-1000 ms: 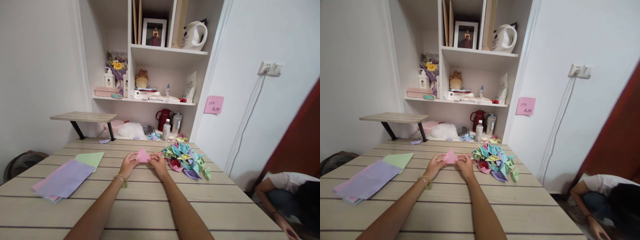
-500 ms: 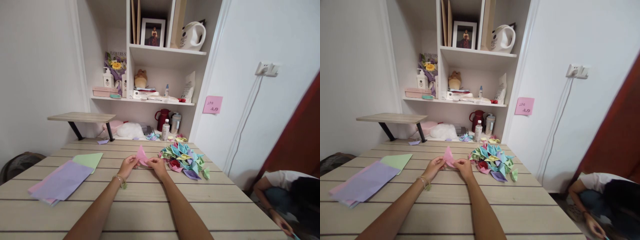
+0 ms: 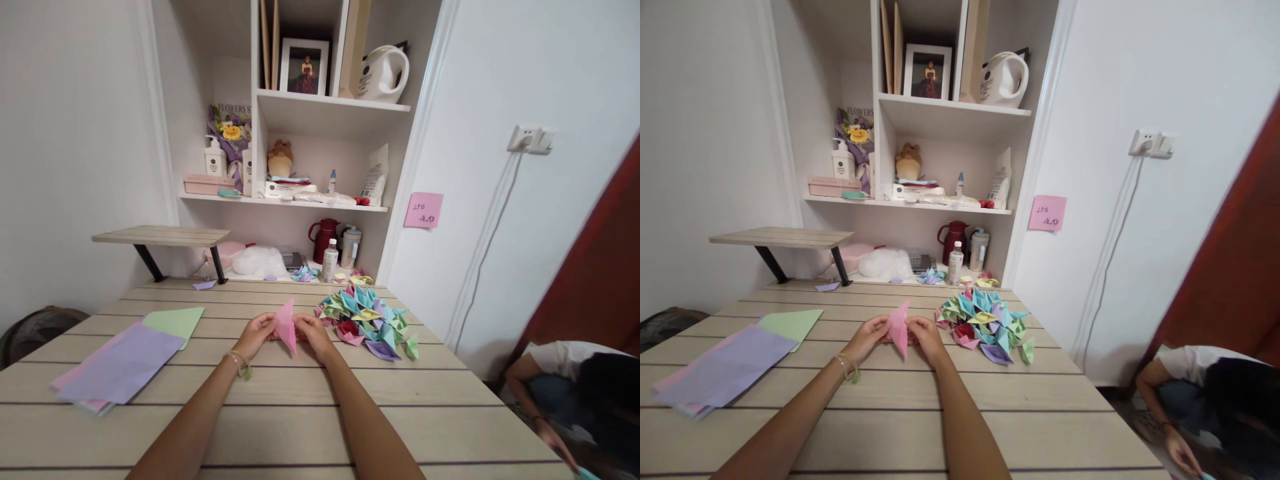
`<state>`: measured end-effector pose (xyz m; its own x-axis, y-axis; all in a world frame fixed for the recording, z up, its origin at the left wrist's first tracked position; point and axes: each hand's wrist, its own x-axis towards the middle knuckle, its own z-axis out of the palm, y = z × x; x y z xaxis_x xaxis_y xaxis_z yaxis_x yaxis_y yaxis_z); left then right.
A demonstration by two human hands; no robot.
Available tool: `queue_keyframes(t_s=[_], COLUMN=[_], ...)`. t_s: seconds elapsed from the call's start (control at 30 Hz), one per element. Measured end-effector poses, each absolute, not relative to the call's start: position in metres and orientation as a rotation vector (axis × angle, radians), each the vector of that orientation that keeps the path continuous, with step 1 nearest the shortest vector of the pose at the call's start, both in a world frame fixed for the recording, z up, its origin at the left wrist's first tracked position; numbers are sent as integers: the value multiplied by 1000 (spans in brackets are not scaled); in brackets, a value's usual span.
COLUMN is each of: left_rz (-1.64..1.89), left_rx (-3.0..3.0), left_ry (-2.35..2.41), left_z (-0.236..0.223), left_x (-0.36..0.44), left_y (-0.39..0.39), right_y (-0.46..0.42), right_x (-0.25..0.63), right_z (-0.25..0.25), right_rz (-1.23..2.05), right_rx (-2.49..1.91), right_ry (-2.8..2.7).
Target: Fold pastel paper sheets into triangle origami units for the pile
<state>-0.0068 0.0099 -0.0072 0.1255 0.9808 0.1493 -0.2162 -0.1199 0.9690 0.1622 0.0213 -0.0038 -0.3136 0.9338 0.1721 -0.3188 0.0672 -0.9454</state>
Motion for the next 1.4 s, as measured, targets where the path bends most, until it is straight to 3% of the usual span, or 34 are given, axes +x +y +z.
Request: queue_keyframes(t_s=[0.73, 1.0, 1.27, 1.4], left_rz=[1309, 1274, 1433, 1471], left_rx=[1203, 1153, 1160, 1164], left_ry=[997, 984, 1008, 1015], left_z=[-2, 2, 1, 2], left_x=[-3, -2, -5, -5], left_y=[6, 2, 2, 3], right_y=[19, 23, 23, 23], right_x=[156, 157, 158, 160], right_z=[-5, -9, -10, -8], right_rz=[1378, 1021, 1225, 1173], right_rx=[-565, -714, -631, -684], right_ry=[-1385, -1526, -1518, -1482])
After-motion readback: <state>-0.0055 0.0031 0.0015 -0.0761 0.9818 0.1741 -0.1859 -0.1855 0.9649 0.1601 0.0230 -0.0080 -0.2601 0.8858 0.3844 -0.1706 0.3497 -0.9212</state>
